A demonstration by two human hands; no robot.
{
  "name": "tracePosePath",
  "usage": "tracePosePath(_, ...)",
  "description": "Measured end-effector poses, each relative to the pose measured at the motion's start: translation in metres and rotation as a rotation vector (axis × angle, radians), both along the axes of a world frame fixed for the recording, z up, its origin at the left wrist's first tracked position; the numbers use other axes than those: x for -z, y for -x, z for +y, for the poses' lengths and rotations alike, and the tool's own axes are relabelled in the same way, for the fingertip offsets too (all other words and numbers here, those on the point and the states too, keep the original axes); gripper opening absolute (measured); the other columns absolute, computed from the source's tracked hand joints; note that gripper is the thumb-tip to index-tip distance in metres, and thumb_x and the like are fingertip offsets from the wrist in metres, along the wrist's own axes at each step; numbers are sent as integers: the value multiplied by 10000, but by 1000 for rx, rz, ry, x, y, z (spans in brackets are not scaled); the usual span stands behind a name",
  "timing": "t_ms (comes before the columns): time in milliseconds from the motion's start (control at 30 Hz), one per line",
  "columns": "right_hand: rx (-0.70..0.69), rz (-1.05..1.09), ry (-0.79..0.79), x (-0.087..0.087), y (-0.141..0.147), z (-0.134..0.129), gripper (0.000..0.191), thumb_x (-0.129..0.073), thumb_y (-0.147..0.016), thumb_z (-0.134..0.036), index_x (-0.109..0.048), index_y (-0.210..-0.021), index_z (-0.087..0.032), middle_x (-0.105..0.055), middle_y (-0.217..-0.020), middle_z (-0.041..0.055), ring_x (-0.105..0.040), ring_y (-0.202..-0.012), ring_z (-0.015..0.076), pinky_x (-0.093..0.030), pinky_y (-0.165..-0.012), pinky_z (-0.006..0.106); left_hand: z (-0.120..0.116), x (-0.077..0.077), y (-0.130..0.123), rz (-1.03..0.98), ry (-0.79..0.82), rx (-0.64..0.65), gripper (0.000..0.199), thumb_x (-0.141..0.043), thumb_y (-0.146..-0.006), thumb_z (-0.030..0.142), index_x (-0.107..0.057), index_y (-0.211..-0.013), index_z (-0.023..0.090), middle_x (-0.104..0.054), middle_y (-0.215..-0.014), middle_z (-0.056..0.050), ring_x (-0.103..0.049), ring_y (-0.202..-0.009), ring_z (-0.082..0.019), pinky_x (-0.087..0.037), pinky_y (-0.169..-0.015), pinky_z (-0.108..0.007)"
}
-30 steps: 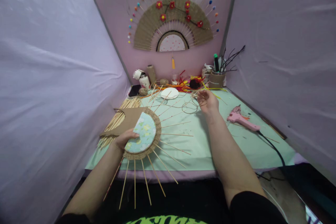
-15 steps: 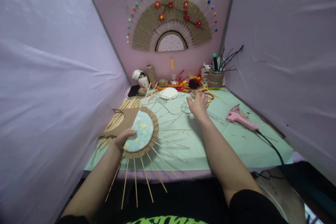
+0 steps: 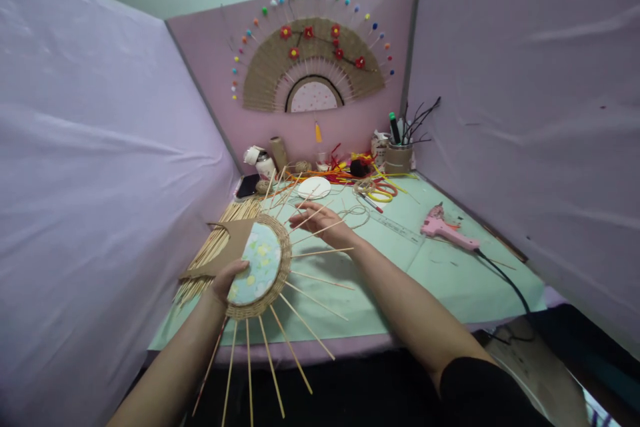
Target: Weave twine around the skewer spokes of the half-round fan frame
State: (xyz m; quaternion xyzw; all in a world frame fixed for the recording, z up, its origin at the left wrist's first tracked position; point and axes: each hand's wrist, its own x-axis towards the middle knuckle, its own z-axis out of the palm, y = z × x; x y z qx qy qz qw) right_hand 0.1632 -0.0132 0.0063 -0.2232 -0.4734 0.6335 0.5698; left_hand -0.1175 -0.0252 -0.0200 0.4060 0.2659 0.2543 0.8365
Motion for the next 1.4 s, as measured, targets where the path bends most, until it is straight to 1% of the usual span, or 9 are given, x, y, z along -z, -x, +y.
tracePosePath(167,-164,-2,122,2,-2,-6,394,-759,-706,-342,-641,-1050,-189,-728,-865,64,-680,-754,171,-511,-783,342,1,1,-1,25,14,-24,539,-695,-746,269,-596,-1230,53,-747,-887,-153,-716,-863,-264,-537,-745,-294)
tracePosePath(333,-101,-101,87,9,0,-4,352,-773,-689,-321,-670,-993,-177,-688,-756,17,-563,-598,89,-424,-582,227,0,2,-1,6,12,9,545,-703,-749,277,-597,-1234,51,-746,-907,-155,-715,-862,-264,-534,-757,-302)
tracePosePath(600,-37,-221,93,15,2,-1,361,-762,-684,-453,-685,-826,-129,-510,-557,-37,-358,-482,54,-203,-448,213,3,13,-6,-33,146,94,461,-634,-838,330,-610,-1206,52,-725,-1037,-172,-680,-1011,-272,-480,-927,-363)
tracePosePath(767,-78,-255,87,22,5,2,401,-768,-668,-485,-685,-839,-132,-517,-590,-24,-397,-513,59,-197,-460,206,5,6,-20,9,142,-106,436,-601,-868,339,-602,-1212,71,-743,-963,-135,-705,-920,-246,-495,-900,-348)
tracePosePath(1000,-204,-329,46,23,14,-1,457,-699,-709,-540,-659,-921,-137,-453,-514,-58,-264,-437,55,-150,-434,219,1,-13,-44,110,26,-355,500,-646,-823,213,-509,-1303,177,-734,-854,-56,-701,-687,-180,-549,-681,-282)
tracePosePath(1133,-135,-479,-29,26,13,0,460,-627,-766,-538,-673,-970,-128,-492,-541,-42,-331,-457,71,-227,-455,219,0,-17,-42,85,-65,-399,677,-660,-787,159,-396,-1404,248,-726,-881,-27,-699,-660,-166,-565,-617,-267)
tracePosePath(1233,-15,-727,-170,26,6,4,328,-580,-825,-432,-702,-926,-145,-581,-615,-1,-449,-541,105,-331,-538,236,2,-18,-31,1,-83,-514,606,-651,-791,139,-455,-1353,256,-726,-847,-1,-694,-620,-143,-573,-604,-246)
tracePosePath(1300,191,-926,-266,24,-7,8,210,-574,-829,-328,-707,-853,-168,-654,-714,36,-521,-639,139,-365,-612,257,6,-19,-20,-72,-45,-593,409,-614,-827,154,-553,-1227,214,-727,-798,-4,-701,-628,-151,-585,-624,-255)
tracePosePath(1400,655,-1127,-270,16,-44,17,185,-517,-838,-245,-692,-814,-190,-697,-834,75,-559,-748,187,-372,-679,287,10,-23,1,-195,39,-630,198,-507,-909,241,-630,-1045,166,-733,-767,-33,-711,-648,-162,-594,-623,-258)
